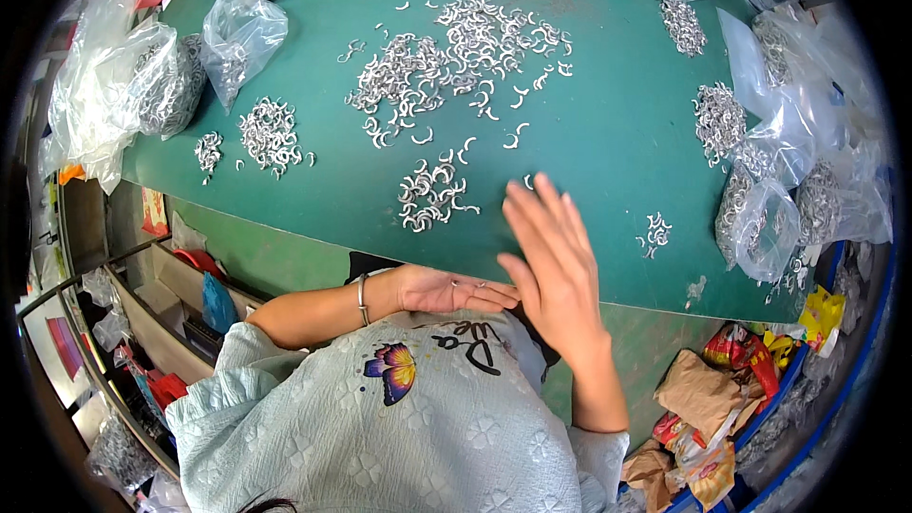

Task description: The person sorts small crescent-shaped metal parts on a green workspace, picking them up individually and then gathering them into a pile and placing them into a plastic bag.

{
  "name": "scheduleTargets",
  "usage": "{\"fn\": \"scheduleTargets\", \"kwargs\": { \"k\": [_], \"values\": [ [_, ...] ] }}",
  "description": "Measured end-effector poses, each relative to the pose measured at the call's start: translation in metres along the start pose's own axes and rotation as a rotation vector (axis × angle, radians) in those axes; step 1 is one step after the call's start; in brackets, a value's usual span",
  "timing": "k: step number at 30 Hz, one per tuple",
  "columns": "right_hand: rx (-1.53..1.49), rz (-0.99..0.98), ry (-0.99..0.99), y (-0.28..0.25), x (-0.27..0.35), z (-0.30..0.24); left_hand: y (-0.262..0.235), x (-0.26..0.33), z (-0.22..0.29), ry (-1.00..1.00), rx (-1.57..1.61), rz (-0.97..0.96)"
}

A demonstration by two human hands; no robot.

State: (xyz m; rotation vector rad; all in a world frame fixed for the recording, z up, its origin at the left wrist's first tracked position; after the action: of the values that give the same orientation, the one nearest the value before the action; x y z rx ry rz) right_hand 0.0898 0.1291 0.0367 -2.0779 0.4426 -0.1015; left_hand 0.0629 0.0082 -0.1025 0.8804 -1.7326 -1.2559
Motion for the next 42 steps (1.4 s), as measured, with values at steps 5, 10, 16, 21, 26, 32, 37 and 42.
{"fn": "scheduleTargets", "kwargs": {
  "k": [5,10,16,21,26,32,37,42],
  "values": [
    [0.248,-0.102,0.041,0.017,-0.013,0.012,-0.009,0.009,0.005,0.079,-0.091,0.168],
    [0.401,-0.131,0.150,0.005,0.026,0.030,-0.013,0.010,0.008,0.114,-0.080,0.206],
    [0.439,-0.075,0.154,0.008,0.035,0.019,-0.012,0.006,0.007,0.141,-0.096,0.207],
    [0.530,-0.190,0.204,0.014,0.043,0.027,-0.030,0.011,0.009,0.151,-0.039,0.121],
    [0.418,-0.033,0.148,0.008,0.025,0.009,-0.028,0.014,0.010,0.148,-0.059,0.142],
    [0.360,-0.262,-0.008,0.035,0.008,-0.016,-0.024,0.017,0.013,0.195,-0.028,0.121],
    [0.531,-0.172,0.143,0.006,0.035,0.011,-0.027,0.017,0.012,0.186,-0.028,0.167],
    [0.383,-0.005,0.189,-0.005,0.020,0.014,-0.029,0.016,0.012,0.202,-0.041,0.175]
  ]
}}
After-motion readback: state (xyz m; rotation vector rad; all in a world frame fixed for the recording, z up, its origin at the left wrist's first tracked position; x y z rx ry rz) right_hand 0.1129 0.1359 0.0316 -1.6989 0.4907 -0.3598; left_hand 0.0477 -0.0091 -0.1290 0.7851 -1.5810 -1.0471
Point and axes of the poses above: each hand's wrist, its own x-axis away from the middle knuckle, its own y-axis out of the palm, z = x × y, the point moved 6 cm from there along -x, towards the middle knuckle, and after that the axes turned 8 degrees about x, right-handed, at the moved point
